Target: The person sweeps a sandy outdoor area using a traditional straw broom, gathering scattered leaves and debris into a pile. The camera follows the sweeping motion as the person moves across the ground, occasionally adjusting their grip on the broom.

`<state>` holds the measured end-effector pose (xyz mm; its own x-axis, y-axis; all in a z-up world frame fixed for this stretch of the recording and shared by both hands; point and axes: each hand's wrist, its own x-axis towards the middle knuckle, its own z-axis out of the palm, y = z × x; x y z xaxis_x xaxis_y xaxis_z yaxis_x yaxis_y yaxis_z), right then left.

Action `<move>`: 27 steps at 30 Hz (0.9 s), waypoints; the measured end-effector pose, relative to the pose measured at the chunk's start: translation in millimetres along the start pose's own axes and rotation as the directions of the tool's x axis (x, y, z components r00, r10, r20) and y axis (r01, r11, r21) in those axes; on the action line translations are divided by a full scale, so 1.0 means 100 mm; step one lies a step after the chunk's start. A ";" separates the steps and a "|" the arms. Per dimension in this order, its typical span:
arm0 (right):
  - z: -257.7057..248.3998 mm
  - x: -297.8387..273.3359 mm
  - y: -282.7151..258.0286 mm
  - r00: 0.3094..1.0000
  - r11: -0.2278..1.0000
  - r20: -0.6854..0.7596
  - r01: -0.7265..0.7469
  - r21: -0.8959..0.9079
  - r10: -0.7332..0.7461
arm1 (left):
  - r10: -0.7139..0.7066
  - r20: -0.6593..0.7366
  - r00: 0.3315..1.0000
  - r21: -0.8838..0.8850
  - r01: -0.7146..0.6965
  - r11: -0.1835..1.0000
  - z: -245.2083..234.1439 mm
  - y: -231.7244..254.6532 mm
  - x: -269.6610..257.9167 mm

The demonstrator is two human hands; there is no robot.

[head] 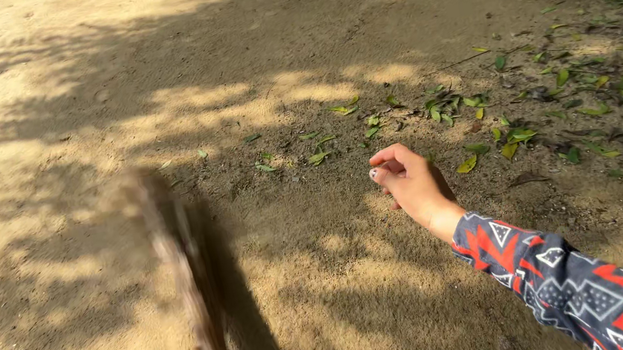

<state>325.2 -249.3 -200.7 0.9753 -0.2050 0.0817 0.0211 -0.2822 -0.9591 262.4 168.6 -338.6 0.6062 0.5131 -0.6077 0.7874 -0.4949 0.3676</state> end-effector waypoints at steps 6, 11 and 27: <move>0.08 -0.34 -0.12 0.986 0.988 0.155 0.040 0.150 -0.064 | 0.422 0.440 0.793 0.430 -0.598 0.676 0.49 0.48 -0.96; -0.05 -0.53 -0.11 0.985 0.990 0.148 0.074 0.123 -0.092 | 0.524 0.249 0.815 0.319 -0.580 0.750 -0.20 0.75 -0.86; 0.36 -0.26 -0.32 0.953 0.997 0.297 0.053 0.055 -0.067 | 0.134 -0.205 0.969 -0.249 -0.184 0.951 -0.74 -0.98 -0.15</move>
<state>307.1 -201.5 -182.1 0.9929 0.1020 0.0616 0.0847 -0.2408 -0.9669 184.2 261.2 -313.8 0.7162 0.5751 -0.3953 0.6649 -0.3905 0.6367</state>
